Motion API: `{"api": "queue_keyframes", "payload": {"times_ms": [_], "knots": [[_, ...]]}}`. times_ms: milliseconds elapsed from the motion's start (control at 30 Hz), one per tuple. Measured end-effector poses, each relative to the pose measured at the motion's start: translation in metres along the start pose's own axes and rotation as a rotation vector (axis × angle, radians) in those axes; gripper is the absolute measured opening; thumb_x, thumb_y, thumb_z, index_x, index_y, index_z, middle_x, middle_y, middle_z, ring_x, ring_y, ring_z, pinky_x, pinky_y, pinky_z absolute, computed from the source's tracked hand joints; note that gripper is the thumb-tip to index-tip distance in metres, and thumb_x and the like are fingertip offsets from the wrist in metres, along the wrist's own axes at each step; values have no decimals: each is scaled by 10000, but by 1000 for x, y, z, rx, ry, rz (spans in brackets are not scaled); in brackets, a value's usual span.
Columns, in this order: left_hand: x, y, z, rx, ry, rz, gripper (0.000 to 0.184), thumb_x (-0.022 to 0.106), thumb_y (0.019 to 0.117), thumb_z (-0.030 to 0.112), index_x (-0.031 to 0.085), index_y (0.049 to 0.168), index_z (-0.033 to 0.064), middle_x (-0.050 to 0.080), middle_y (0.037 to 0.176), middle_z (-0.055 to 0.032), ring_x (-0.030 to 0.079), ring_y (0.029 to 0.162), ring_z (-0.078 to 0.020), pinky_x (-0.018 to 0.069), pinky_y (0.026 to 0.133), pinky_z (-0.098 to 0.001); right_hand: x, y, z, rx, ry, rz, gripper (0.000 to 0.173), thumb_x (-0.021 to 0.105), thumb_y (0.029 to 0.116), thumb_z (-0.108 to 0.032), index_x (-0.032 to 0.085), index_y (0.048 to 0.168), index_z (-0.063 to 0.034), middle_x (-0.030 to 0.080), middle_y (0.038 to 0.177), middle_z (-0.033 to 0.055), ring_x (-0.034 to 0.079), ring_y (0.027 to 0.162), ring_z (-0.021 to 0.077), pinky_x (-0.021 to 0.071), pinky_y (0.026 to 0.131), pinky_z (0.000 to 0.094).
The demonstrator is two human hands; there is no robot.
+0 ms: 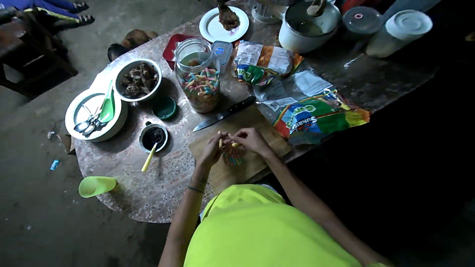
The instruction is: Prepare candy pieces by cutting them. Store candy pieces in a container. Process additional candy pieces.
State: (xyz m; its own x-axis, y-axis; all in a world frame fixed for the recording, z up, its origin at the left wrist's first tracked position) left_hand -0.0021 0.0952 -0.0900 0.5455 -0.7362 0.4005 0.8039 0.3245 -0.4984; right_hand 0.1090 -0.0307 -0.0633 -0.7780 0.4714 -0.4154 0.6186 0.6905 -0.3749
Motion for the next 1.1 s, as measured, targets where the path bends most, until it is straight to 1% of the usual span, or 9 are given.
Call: {"api": "queue_keyframes", "payload": {"times_ms": [100, 200, 333, 433, 567, 733, 867, 1000, 1100], "knots": [[5, 4, -3, -19, -39, -41, 461, 274, 1132, 395, 588, 1164, 59, 663, 965, -45, 664, 844, -138, 585, 807, -328, 8, 4, -21, -44, 69, -14, 360, 573, 1068, -319, 713, 1075, 12, 731, 899, 126, 711, 748, 188, 607, 772, 401], [2, 3, 4, -45, -99, 29, 346, 336, 1133, 285, 574, 1227, 52, 651, 950, -37, 655, 784, -112, 575, 742, -264, 1, 3, -29, -111, 13, 40, 302, 504, 1100, -223, 668, 1198, 10, 721, 1017, 184, 736, 783, 245, 623, 788, 442], [-8, -1, 13, -73, -130, 72, 294, 336, 1133, 266, 563, 1076, 88, 498, 698, 55, 442, 490, 0, 410, 469, -130, 0, 12, -5, -2, -211, -16, 245, 635, 1026, -160, 677, 1176, 29, 696, 1085, 232, 698, 916, 347, 562, 871, 531], [-2, -17, 48, -9, 121, 92, 314, 342, 1128, 329, 572, 1104, 117, 423, 658, 82, 326, 448, 10, 298, 417, -132, 18, 14, 19, -60, -292, -174, 314, 699, 982, -176, 665, 1239, 2, 694, 1134, 228, 673, 1060, 369, 517, 975, 551], [19, -16, 137, 382, 385, 59, 263, 437, 1104, 273, 589, 1183, 74, 543, 786, 40, 498, 611, -31, 468, 578, -211, 20, 19, 38, -143, -114, -100, 217, 688, 983, -158, 725, 1143, -15, 732, 1061, 165, 703, 953, 253, 555, 916, 449], [62, -11, 263, 935, 865, 184, 296, 460, 1078, 141, 561, 1263, -67, 619, 1054, -106, 582, 823, -89, 504, 747, -262, 6, 21, 45, -4, 212, -142, 209, 688, 977, -65, 673, 1142, 62, 690, 1042, 139, 660, 888, 130, 565, 852, 301], [75, 23, 288, 792, 1292, 204, 295, 484, 1053, 98, 607, 1283, -41, 634, 1293, -244, 609, 1218, -333, 451, 1062, -474, 6, 11, 46, 101, 520, -204, 185, 653, 984, -17, 609, 1148, 58, 693, 962, 84, 677, 785, 97, 591, 754, 255], [61, 59, 277, 679, 1441, 162, 306, 507, 1014, 29, 626, 1293, -13, 604, 1358, -245, 561, 1295, -393, 422, 1104, -538, -17, 10, 18, -76, 460, -239, 329, 648, 977, -26, 592, 1299, 14, 665, 1061, 86, 652, 846, 90, 572, 771, 248], [49, 68, 272, 644, 1476, 198, 332, 511, 1001, 12, 614, 1315, -23, 601, 1343, -284, 553, 1299, -427, 403, 1113, -562, -44, 24, -54, -278, 389, -86, 274, 630, 990, -46, 634, 1248, 46, 704, 967, 86, 668, 774, 82, 586, 742, 261]]}}
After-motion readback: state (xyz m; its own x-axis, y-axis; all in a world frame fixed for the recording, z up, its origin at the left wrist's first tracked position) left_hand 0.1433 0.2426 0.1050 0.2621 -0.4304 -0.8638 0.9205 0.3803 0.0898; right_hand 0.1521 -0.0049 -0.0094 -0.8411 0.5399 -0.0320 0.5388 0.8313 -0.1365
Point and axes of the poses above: each hand's wrist, its own y-axis towards the middle knuckle, its own x-axis out of the palm, z = x × y, the point moved 3 cm from there along y, towards the middle knuckle
